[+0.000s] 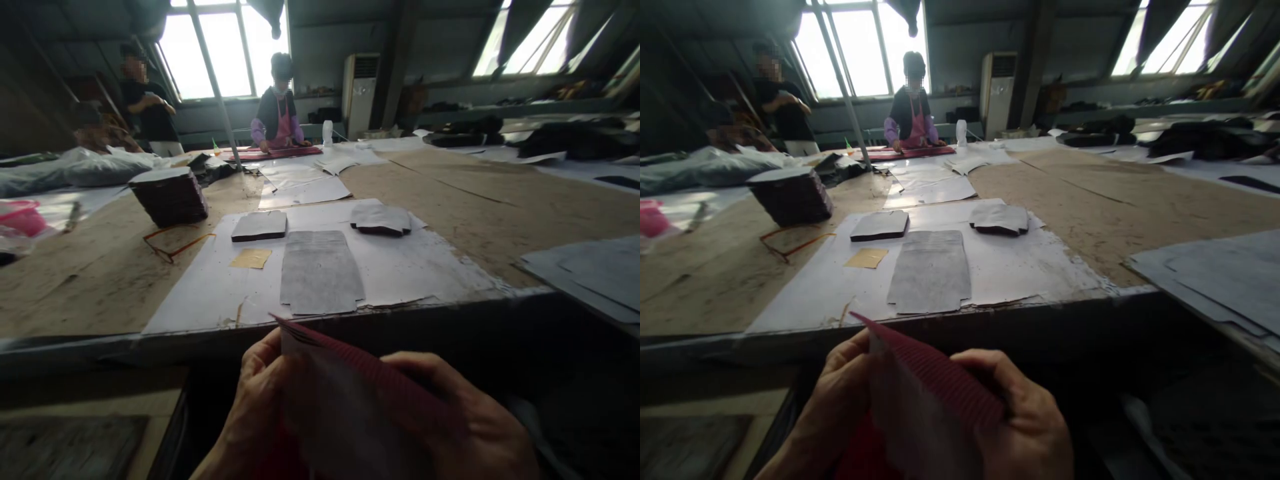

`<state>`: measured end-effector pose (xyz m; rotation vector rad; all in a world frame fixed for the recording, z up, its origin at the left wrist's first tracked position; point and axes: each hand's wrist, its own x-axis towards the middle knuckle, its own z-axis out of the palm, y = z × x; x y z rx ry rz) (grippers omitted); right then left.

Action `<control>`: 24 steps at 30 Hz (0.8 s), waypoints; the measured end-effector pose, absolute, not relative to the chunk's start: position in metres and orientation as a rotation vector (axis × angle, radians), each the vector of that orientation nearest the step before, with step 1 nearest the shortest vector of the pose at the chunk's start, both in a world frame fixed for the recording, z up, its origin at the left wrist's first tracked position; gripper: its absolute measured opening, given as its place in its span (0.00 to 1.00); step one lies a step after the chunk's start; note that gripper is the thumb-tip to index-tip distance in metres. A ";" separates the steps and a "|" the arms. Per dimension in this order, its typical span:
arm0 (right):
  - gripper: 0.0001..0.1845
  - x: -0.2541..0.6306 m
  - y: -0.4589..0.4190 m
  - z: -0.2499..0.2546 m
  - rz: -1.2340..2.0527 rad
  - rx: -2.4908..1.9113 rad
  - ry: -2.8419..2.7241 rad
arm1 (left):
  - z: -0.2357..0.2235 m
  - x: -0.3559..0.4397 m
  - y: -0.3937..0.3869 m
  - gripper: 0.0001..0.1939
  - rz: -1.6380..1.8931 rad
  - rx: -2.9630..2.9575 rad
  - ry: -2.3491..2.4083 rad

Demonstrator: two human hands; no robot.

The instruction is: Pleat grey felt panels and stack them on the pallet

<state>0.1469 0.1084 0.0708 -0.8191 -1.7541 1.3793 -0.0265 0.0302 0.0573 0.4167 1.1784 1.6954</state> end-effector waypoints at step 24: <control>0.13 0.150 0.093 0.040 2.032 -1.156 -1.043 | 0.038 -0.007 0.015 0.14 1.676 0.280 1.532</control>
